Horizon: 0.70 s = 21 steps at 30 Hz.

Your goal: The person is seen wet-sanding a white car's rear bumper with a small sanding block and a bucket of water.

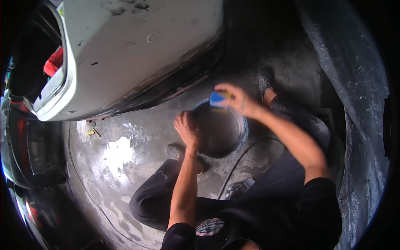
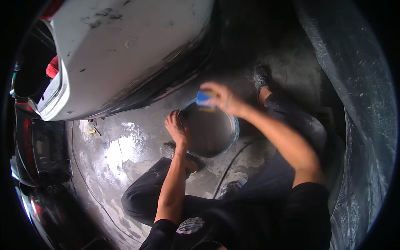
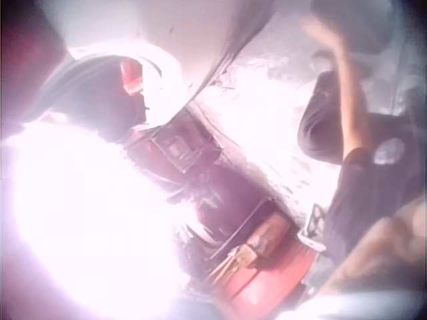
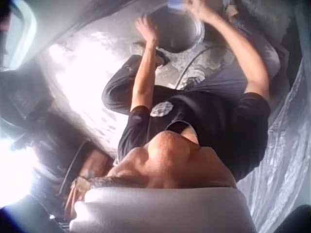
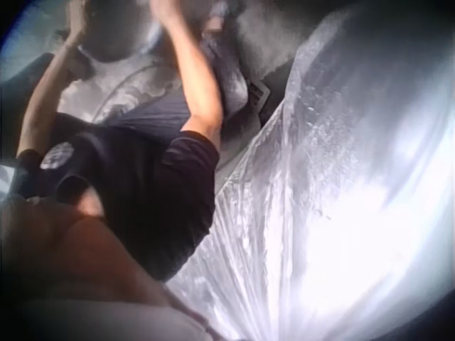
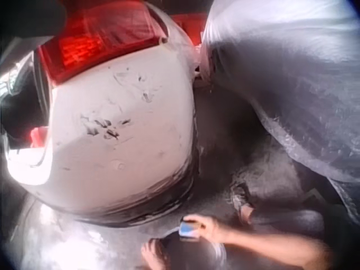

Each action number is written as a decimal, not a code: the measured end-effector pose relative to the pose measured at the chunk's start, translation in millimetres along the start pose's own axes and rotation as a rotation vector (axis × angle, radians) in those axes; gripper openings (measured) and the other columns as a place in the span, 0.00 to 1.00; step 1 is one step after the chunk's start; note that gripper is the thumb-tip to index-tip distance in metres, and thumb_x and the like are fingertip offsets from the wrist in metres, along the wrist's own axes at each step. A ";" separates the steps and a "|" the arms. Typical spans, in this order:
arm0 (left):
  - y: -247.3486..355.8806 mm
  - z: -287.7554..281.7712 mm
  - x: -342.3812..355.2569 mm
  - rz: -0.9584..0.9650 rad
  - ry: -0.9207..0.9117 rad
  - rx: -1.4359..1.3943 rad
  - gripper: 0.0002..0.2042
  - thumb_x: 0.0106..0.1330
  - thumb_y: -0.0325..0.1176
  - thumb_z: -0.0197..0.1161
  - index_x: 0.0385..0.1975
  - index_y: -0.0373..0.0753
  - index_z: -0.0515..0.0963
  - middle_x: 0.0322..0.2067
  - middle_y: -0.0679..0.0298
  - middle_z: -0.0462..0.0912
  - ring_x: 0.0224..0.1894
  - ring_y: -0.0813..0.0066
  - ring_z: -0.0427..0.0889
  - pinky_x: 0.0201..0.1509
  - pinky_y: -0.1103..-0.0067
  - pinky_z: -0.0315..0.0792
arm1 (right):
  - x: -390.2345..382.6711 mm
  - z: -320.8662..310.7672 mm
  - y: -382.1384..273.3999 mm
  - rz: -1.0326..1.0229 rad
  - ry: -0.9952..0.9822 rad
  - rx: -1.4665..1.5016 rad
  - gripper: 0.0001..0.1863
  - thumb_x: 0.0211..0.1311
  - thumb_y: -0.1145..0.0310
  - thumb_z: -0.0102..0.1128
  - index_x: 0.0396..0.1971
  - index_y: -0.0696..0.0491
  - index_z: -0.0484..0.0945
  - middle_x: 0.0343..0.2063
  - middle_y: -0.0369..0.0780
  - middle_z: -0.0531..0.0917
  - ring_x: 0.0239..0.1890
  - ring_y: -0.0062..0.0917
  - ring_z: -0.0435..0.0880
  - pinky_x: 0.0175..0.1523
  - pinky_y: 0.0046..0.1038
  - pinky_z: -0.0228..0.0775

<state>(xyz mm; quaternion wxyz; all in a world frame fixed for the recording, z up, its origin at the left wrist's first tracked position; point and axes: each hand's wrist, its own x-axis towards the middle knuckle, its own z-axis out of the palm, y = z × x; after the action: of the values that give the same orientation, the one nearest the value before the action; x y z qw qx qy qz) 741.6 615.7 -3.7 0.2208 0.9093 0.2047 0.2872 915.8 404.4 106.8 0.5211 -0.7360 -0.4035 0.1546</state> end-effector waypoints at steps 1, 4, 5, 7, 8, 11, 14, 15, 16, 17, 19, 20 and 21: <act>8.5 -2.1 -6.7 0.008 0.007 -0.004 0.18 0.69 0.29 0.65 0.58 0.34 0.81 0.57 0.47 0.83 0.62 0.40 0.78 0.71 0.54 0.70 | -17.1 29.2 18.8 0.020 0.035 0.051 0.27 0.71 0.71 0.71 0.68 0.53 0.76 0.57 0.40 0.84 0.47 0.22 0.87 0.46 0.27 0.83; 44.5 -12.9 -30.6 -0.288 -0.172 -0.523 0.14 0.76 0.29 0.62 0.56 0.29 0.82 0.50 0.47 0.88 0.53 0.47 0.86 0.63 0.61 0.77 | -48.8 76.4 17.6 0.491 0.150 0.652 0.28 0.73 0.69 0.68 0.70 0.53 0.72 0.51 0.38 0.85 0.44 0.18 0.84 0.35 0.22 0.78; 47.7 -14.1 -33.3 -0.294 -0.161 -0.512 0.14 0.76 0.29 0.62 0.56 0.29 0.82 0.50 0.47 0.88 0.53 0.47 0.86 0.63 0.61 0.77 | -56.4 86.8 18.2 0.532 0.214 0.840 0.27 0.74 0.69 0.67 0.69 0.53 0.72 0.49 0.38 0.85 0.44 0.18 0.85 0.36 0.23 0.79; 51.7 -16.9 -37.8 -0.746 -0.417 -1.266 0.15 0.82 0.37 0.64 0.51 0.28 0.82 0.46 0.55 0.89 0.47 0.68 0.90 0.52 0.70 0.85 | -67.7 98.9 22.2 0.551 0.185 0.862 0.25 0.75 0.67 0.66 0.68 0.52 0.73 0.48 0.37 0.85 0.44 0.18 0.85 0.37 0.22 0.79; 53.2 -20.0 -42.6 -0.750 -0.414 -1.262 0.15 0.82 0.37 0.64 0.51 0.28 0.82 0.46 0.55 0.89 0.47 0.68 0.90 0.52 0.70 0.85 | -74.4 101.7 24.0 0.573 0.172 0.875 0.23 0.76 0.66 0.64 0.67 0.52 0.74 0.47 0.36 0.86 0.45 0.18 0.85 0.38 0.22 0.78; 54.1 -30.8 -53.1 -0.712 -0.418 -1.296 0.15 0.79 0.38 0.69 0.48 0.31 0.80 0.43 0.58 0.87 0.44 0.70 0.89 0.50 0.68 0.89 | -83.3 101.4 27.2 0.623 0.025 0.678 0.21 0.79 0.62 0.58 0.66 0.51 0.77 0.47 0.33 0.86 0.45 0.17 0.85 0.40 0.23 0.78; 62.9 -37.2 -44.4 -0.709 -0.426 -1.236 0.14 0.76 0.39 0.73 0.45 0.33 0.80 0.40 0.61 0.86 0.44 0.72 0.88 0.49 0.70 0.88 | -89.8 97.0 29.1 0.563 -0.013 0.597 0.21 0.80 0.57 0.55 0.62 0.50 0.82 0.44 0.32 0.85 0.45 0.18 0.83 0.44 0.28 0.79; 67.4 -38.4 -40.3 -0.708 -0.430 -1.243 0.14 0.76 0.39 0.73 0.45 0.33 0.80 0.40 0.61 0.86 0.44 0.72 0.88 0.49 0.70 0.88 | -92.3 94.1 28.7 0.527 -0.030 0.552 0.21 0.80 0.55 0.53 0.60 0.50 0.84 0.43 0.31 0.85 0.45 0.18 0.83 0.47 0.30 0.79; 65.8 -39.4 -40.4 -0.701 -0.444 -1.209 0.15 0.76 0.39 0.73 0.45 0.34 0.80 0.41 0.61 0.86 0.44 0.71 0.88 0.50 0.70 0.88 | -95.0 92.0 16.9 0.547 -0.040 0.626 0.24 0.80 0.51 0.54 0.63 0.50 0.84 0.44 0.31 0.86 0.47 0.18 0.83 0.48 0.30 0.79; 65.3 -40.1 -39.5 -0.692 -0.458 -1.177 0.15 0.76 0.40 0.73 0.46 0.34 0.80 0.43 0.61 0.86 0.45 0.71 0.88 0.51 0.69 0.88 | -97.7 89.4 12.4 0.547 -0.042 0.621 0.24 0.80 0.51 0.54 0.63 0.50 0.84 0.44 0.31 0.86 0.47 0.18 0.83 0.48 0.30 0.79; 67.8 -39.5 -41.4 -0.703 -0.460 -1.248 0.16 0.73 0.39 0.76 0.47 0.34 0.79 0.45 0.60 0.86 0.47 0.71 0.87 0.49 0.71 0.86 | -102.0 81.8 4.3 0.512 -0.101 0.584 0.27 0.82 0.55 0.57 0.73 0.53 0.77 0.53 0.35 0.87 0.48 0.17 0.84 0.49 0.27 0.80; 72.7 -36.0 -44.5 -0.726 -0.498 -1.255 0.16 0.74 0.37 0.73 0.51 0.34 0.78 0.47 0.59 0.85 0.47 0.68 0.88 0.51 0.69 0.87 | -111.8 80.0 14.8 0.511 -0.094 0.571 0.27 0.82 0.55 0.57 0.73 0.53 0.77 0.53 0.35 0.87 0.48 0.17 0.84 0.49 0.27 0.80; 77.5 -32.2 -47.4 -0.748 -0.535 -1.261 0.16 0.75 0.35 0.71 0.55 0.33 0.77 0.49 0.57 0.85 0.47 0.66 0.88 0.54 0.67 0.87 | -124.2 81.1 26.0 0.551 -0.055 0.467 0.30 0.82 0.55 0.58 0.75 0.54 0.74 0.52 0.36 0.87 0.48 0.17 0.84 0.49 0.26 0.80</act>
<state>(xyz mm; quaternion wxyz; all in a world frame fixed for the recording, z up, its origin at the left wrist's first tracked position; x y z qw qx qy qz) 705.4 537.7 39.8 0.8199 0.5211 0.2355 0.0267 796.7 359.3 26.5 0.6028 -0.6740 -0.1575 0.3969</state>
